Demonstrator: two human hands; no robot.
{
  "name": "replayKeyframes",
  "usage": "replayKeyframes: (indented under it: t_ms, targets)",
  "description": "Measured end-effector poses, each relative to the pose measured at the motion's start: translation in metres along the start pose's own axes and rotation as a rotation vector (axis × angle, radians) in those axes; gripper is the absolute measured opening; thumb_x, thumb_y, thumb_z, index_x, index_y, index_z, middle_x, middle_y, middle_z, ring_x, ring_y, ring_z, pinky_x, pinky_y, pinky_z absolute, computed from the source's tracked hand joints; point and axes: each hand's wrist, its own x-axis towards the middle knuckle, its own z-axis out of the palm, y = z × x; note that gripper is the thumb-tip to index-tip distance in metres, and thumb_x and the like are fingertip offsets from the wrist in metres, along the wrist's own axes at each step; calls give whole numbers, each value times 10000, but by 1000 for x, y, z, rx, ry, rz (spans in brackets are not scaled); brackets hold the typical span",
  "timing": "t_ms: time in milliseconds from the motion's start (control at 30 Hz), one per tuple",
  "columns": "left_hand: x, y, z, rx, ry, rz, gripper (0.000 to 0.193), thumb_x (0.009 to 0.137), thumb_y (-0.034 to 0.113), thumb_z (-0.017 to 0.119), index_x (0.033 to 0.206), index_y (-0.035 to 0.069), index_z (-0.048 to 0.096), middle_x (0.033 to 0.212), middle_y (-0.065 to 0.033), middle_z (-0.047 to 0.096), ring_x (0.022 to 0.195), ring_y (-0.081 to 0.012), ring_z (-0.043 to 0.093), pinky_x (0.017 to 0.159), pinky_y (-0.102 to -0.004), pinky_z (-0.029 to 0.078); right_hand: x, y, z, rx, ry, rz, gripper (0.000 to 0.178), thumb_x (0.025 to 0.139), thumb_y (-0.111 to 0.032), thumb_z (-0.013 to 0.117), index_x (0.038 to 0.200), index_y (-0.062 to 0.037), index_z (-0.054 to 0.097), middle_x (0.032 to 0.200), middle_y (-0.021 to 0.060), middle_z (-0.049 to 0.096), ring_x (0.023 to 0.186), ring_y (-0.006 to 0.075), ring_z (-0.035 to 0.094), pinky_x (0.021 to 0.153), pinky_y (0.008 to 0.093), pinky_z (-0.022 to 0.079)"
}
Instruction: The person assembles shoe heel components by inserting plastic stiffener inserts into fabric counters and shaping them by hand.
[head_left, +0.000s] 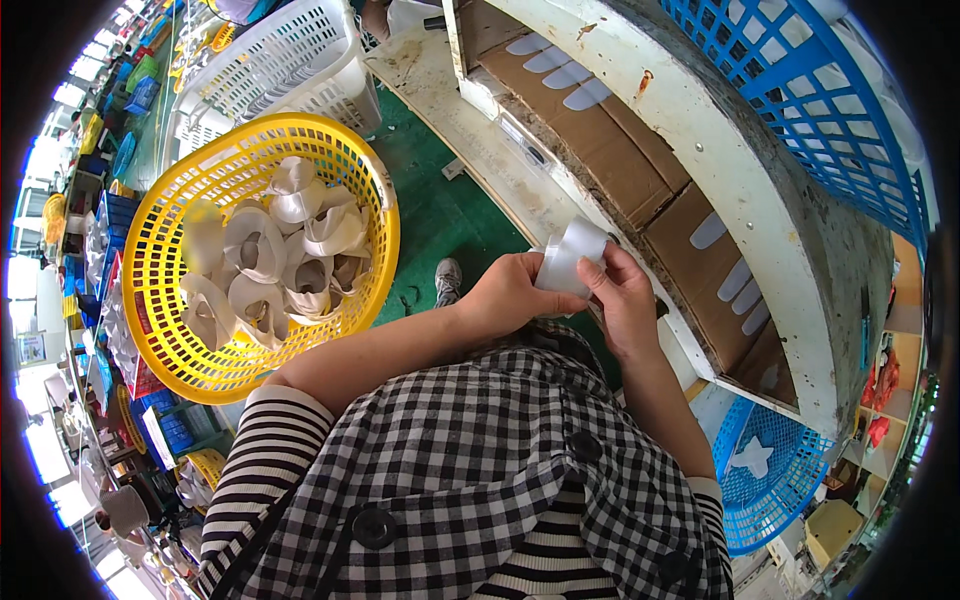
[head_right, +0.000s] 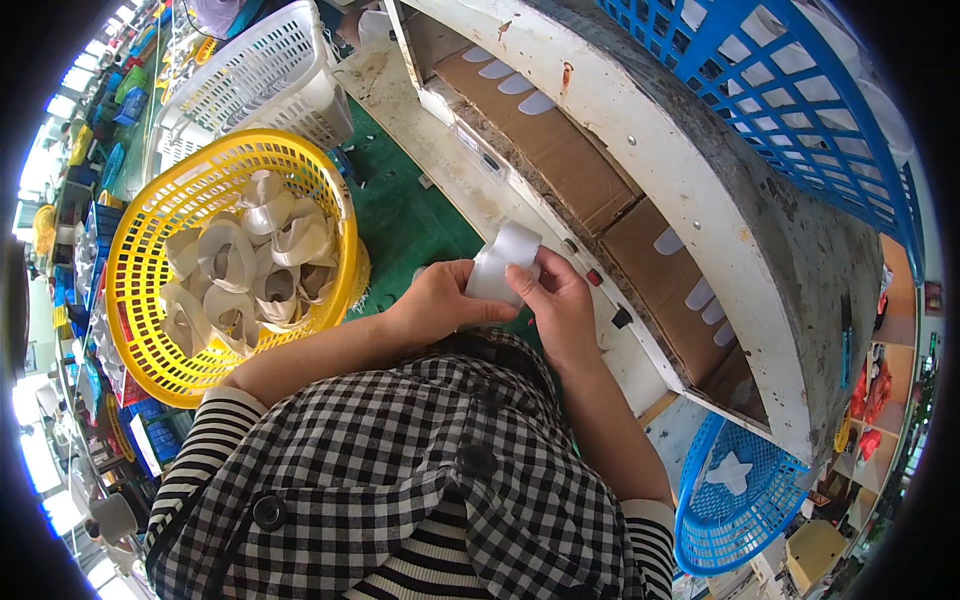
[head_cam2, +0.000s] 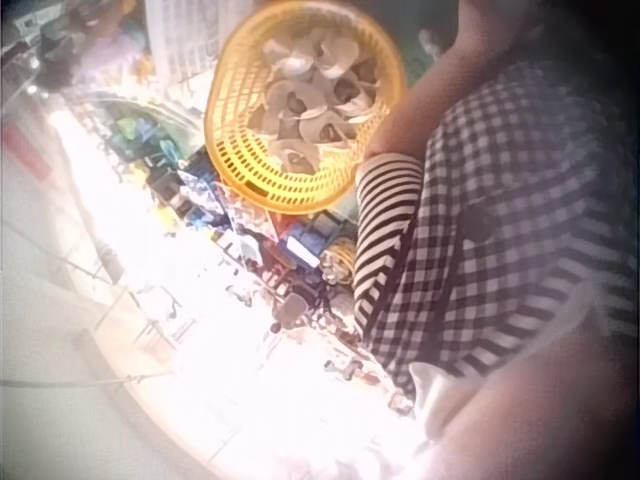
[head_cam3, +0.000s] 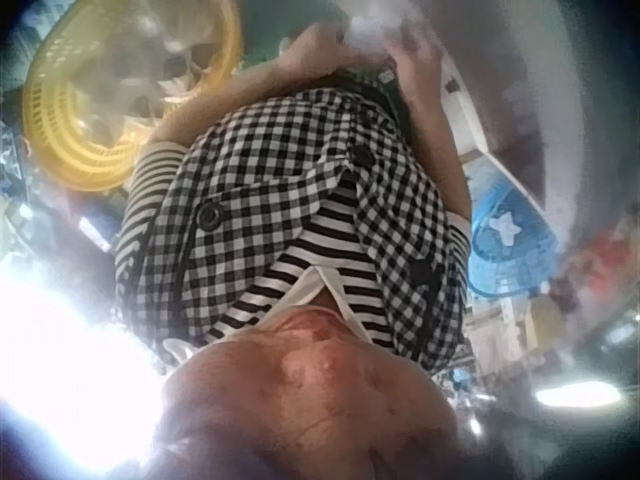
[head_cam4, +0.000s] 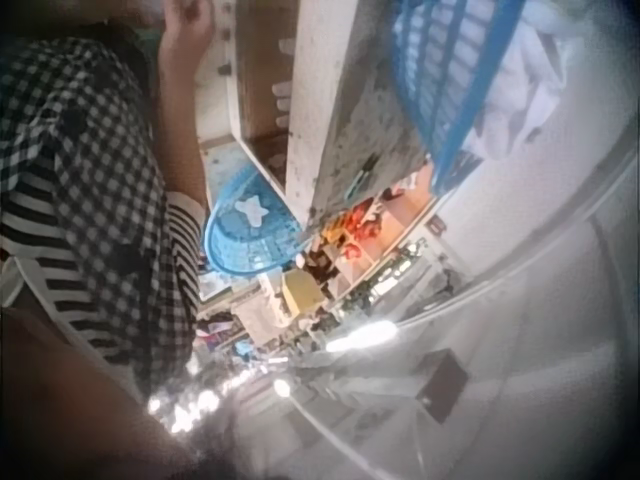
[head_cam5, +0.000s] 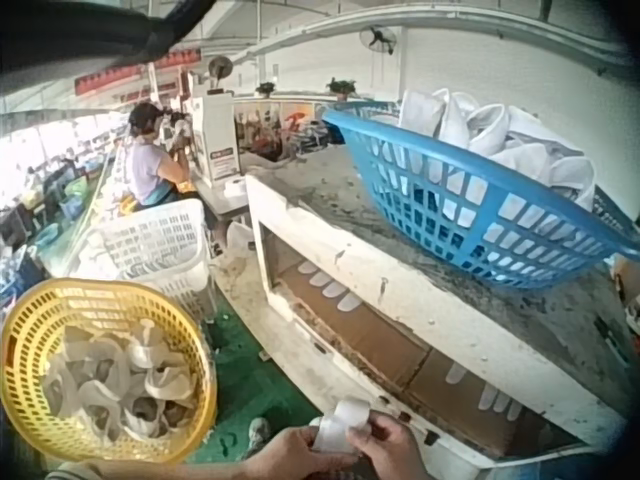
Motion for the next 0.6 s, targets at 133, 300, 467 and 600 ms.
replayKeyframes:
  t_ms: [133, 300, 467, 600]
  targets:
    - [7, -17, -12, 42, -42, 146, 402, 693, 150, 808, 996, -20, 604, 869, -44, 657, 765, -95, 600, 698, -241, 485, -4, -2, 1, -22, -50, -26, 400, 838, -104, 677, 1177, 48, 530, 1050, 79, 591, 944, 131, 564, 844, 264, 447]
    - [3, -11, -21, -233, 36, 111, 297, 734, 101, 777, 934, -11, 589, 873, -65, 650, 774, -104, 605, 699, -218, 482, -15, 12, 3, -408, -47, -311, 445, 739, -54, 744, 1127, 21, 539, 971, 51, 490, 984, 149, 537, 836, 273, 457]
    - [-12, -18, -20, -179, 38, 15, 309, 732, 123, 775, 926, -40, 599, 854, -87, 651, 761, -103, 600, 686, -225, 480, -34, 0, 4, -923, -77, -235, 342, 727, -92, 751, 1028, -12, 609, 1012, 39, 476, 984, 153, 517, 840, 290, 441]
    - [-24, -20, -20, -4, -67, 145, 287, 756, 102, 744, 958, -42, 598, 861, -67, 657, 743, -108, 604, 683, -239, 489, -41, 3, -1, -112, -53, -37, 356, 728, -78, 748, 1071, -67, 654, 934, 25, 531, 921, 144, 514, 760, 258, 419]
